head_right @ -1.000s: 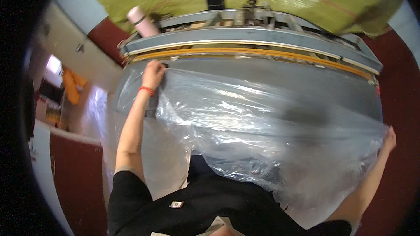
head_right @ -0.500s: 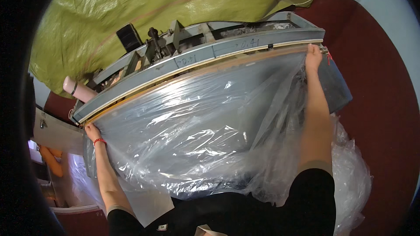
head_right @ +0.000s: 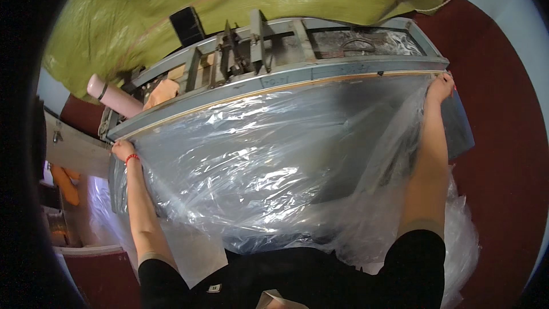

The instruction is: Using a heat sealing machine to seal large plastic bags.

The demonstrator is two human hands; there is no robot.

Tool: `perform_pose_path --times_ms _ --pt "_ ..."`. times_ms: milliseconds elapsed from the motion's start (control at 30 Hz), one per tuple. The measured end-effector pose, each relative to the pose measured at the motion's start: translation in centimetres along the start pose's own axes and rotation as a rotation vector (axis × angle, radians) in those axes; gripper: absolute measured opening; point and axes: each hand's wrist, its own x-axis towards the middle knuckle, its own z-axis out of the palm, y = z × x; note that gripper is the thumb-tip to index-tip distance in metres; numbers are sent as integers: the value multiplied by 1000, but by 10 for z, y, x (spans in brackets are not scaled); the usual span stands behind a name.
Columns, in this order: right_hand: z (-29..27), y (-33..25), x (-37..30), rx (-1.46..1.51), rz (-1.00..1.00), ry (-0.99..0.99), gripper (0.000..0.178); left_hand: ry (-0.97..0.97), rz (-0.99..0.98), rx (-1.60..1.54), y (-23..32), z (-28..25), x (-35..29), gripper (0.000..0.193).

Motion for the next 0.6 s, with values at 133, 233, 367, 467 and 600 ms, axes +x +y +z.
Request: perform_pose_path --times_ms 133,233,367,467,600 --pt "-11 -35 -10 18 312 -193 19 -33 -119 -93 -24 3 9 24" --pt "4 -128 -60 -13 -66 -28 21 -511 -4 -230 -40 -25 21 17" --pt "-5 -275 -162 236 -502 -523 16 -641 -49 -832 63 -112 -20 8" --pt "-8 -340 -252 325 -956 -727 11 -422 4 -905 72 -182 -8 9" --pt "-9 -335 -304 299 -1078 -974 12 -195 -23 -828 59 -209 -7 11"
